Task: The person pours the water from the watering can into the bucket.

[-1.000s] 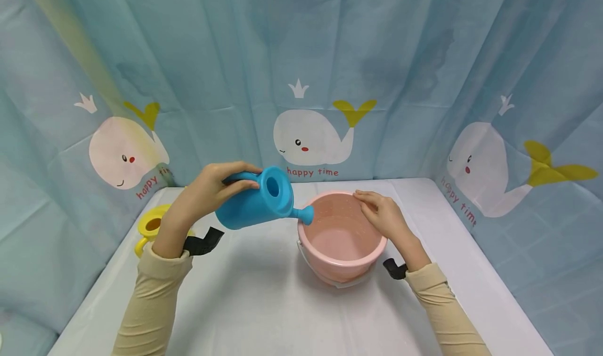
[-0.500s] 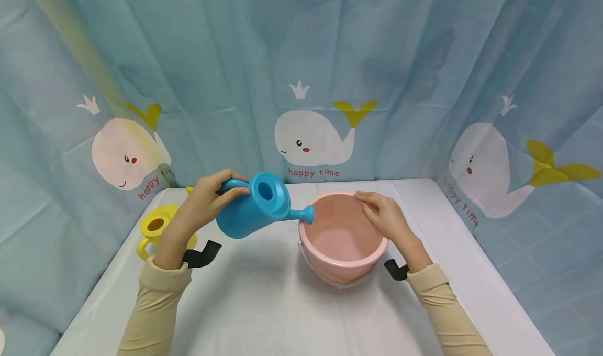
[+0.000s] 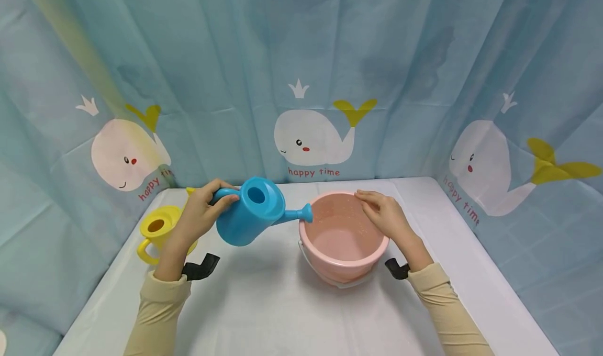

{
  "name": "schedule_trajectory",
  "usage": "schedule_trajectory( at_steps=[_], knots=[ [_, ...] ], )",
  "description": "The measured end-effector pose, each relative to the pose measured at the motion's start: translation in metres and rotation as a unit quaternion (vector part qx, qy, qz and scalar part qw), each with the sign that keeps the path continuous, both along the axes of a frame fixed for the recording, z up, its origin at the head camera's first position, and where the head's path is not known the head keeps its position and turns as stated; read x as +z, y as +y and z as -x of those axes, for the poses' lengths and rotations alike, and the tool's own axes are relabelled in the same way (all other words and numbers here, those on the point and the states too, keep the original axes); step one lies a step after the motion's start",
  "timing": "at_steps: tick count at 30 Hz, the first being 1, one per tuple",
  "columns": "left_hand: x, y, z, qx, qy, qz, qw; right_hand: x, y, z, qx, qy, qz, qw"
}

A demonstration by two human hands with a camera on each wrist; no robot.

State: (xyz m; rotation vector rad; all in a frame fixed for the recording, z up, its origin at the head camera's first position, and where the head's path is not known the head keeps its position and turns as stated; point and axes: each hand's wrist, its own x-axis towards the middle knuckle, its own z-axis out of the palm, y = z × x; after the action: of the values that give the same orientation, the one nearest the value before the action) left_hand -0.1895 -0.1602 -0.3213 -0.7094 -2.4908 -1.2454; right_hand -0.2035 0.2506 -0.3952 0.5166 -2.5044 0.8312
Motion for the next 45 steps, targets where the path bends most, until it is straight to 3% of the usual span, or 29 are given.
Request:
schedule_trajectory(
  at_steps=[6, 13, 32, 45],
  knots=[
    [-0.015, -0.005, 0.0, 0.012, -0.007, -0.032, 0.9994, 0.0, 0.001, 0.0, 0.006, -0.003, -0.002, 1.0],
    [-0.032, -0.011, 0.0, 0.022, 0.021, -0.076, 0.9967, 0.0, 0.001, 0.0, 0.006, -0.01, -0.001, 0.9999],
    [-0.061, -0.025, -0.008, 0.085, 0.033, -0.104, 0.9904, 0.0, 0.002, 0.0, 0.006, -0.006, -0.002, 1.0],
    [-0.088, -0.029, -0.012, 0.153, 0.04, -0.164, 0.9737, -0.001, 0.002, 0.0, 0.007, -0.009, 0.003, 0.9999]
  ],
)
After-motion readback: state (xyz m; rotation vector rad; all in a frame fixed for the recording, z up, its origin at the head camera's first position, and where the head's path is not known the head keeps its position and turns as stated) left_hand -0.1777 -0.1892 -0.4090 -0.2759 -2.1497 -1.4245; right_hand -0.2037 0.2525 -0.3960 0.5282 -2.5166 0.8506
